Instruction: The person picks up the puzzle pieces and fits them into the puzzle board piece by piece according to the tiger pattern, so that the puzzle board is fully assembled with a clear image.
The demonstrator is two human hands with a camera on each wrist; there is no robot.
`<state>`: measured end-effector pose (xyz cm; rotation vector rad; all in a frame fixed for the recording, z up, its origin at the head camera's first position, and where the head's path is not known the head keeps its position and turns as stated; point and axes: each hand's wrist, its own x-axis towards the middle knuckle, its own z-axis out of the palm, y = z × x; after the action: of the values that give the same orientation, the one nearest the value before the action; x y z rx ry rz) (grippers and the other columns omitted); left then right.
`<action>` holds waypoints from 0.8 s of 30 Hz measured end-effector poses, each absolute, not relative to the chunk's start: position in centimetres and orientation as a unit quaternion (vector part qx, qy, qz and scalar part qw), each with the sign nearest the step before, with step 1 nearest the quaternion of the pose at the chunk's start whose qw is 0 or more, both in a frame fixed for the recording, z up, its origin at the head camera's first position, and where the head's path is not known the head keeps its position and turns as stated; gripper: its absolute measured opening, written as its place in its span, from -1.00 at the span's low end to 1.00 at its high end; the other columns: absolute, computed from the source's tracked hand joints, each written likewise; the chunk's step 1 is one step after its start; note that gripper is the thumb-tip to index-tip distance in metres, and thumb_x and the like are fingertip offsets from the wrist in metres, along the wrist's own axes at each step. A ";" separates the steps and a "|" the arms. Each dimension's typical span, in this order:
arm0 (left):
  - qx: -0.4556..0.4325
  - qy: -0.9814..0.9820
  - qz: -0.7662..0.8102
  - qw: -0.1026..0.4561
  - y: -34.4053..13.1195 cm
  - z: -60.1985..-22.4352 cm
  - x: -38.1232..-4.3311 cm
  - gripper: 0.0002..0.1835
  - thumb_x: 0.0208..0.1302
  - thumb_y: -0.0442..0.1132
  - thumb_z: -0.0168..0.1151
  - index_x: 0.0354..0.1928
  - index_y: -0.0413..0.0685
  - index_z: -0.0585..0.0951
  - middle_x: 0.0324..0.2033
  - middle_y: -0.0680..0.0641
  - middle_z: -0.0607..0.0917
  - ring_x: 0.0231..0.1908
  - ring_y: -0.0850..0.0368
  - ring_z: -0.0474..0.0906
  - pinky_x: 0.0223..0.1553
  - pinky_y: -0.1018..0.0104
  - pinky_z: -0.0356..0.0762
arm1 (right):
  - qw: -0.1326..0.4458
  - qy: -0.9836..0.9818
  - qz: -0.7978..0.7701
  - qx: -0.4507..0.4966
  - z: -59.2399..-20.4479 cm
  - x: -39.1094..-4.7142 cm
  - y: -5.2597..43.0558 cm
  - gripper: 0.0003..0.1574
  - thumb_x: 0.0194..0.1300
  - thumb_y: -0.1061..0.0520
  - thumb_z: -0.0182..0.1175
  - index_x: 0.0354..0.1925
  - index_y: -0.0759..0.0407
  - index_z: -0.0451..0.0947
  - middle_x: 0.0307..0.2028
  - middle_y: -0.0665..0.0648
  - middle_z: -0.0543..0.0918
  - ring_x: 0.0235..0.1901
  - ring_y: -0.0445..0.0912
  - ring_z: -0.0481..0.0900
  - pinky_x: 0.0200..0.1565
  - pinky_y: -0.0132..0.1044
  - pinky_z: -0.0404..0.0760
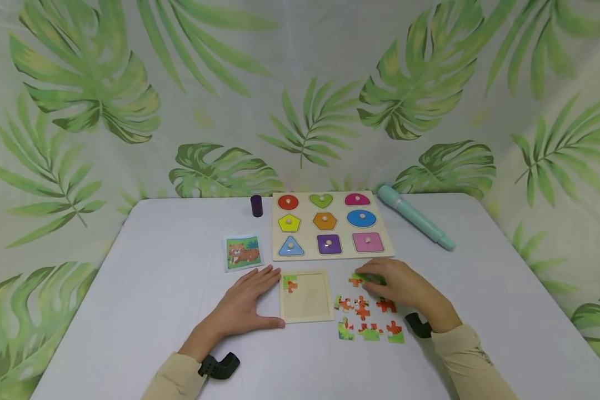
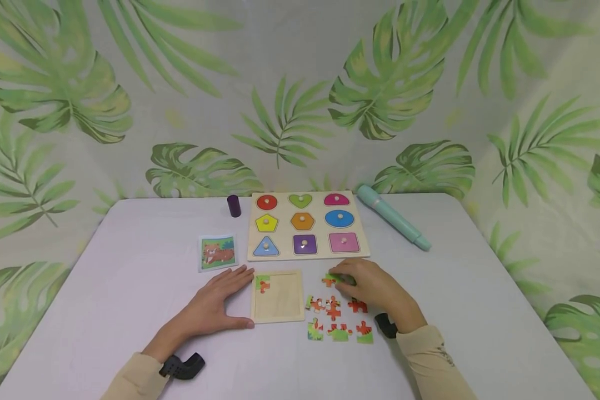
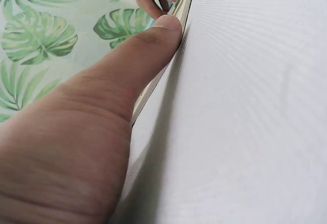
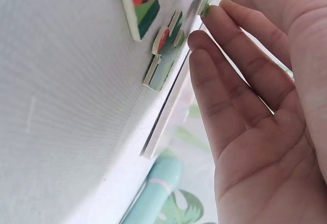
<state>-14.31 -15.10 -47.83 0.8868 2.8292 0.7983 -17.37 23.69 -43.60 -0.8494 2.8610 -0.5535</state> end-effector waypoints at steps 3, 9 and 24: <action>0.289 0.920 0.262 0.035 -15.1 -47.9 -14.3 0.16 0.02 0.47 0.43 0.56 -0.01 0.32 0.55 0.03 0.31 0.59 0.04 0.09 0.61 -0.04 0.00 | 0.054 0.940 -0.182 -0.282 -43.6 -17.4 23.6 -0.60 0.37 0.06 0.39 0.15 0.07 0.71 0.07 0.00 0.74 0.12 -0.03 0.66 0.19 0.00 0.68; 0.291 0.919 0.263 0.031 -15.0 -47.8 -14.3 0.14 0.03 0.45 0.45 0.54 -0.04 0.35 0.55 0.03 0.32 0.59 0.04 0.09 0.61 -0.05 0.00 | 0.051 0.939 -0.184 -0.285 -43.4 -17.6 23.6 -0.61 0.37 0.06 0.38 0.14 0.05 0.72 0.06 -0.04 0.75 0.10 -0.06 0.68 0.17 -0.02 0.69; 0.287 0.920 0.263 0.041 -15.0 -47.7 -14.4 0.12 0.03 0.42 0.46 0.54 -0.04 0.35 0.55 0.02 0.31 0.59 0.03 0.09 0.61 -0.06 0.00 | 0.035 0.933 -0.194 -0.302 -42.7 -17.6 23.2 -0.61 0.35 0.07 0.40 0.12 0.08 0.71 0.04 -0.02 0.75 0.08 -0.07 0.68 0.15 -0.03 0.70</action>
<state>-14.36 -14.99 -47.68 0.8785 2.8183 0.8049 -17.64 23.25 -42.69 -0.9274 2.8669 -0.5966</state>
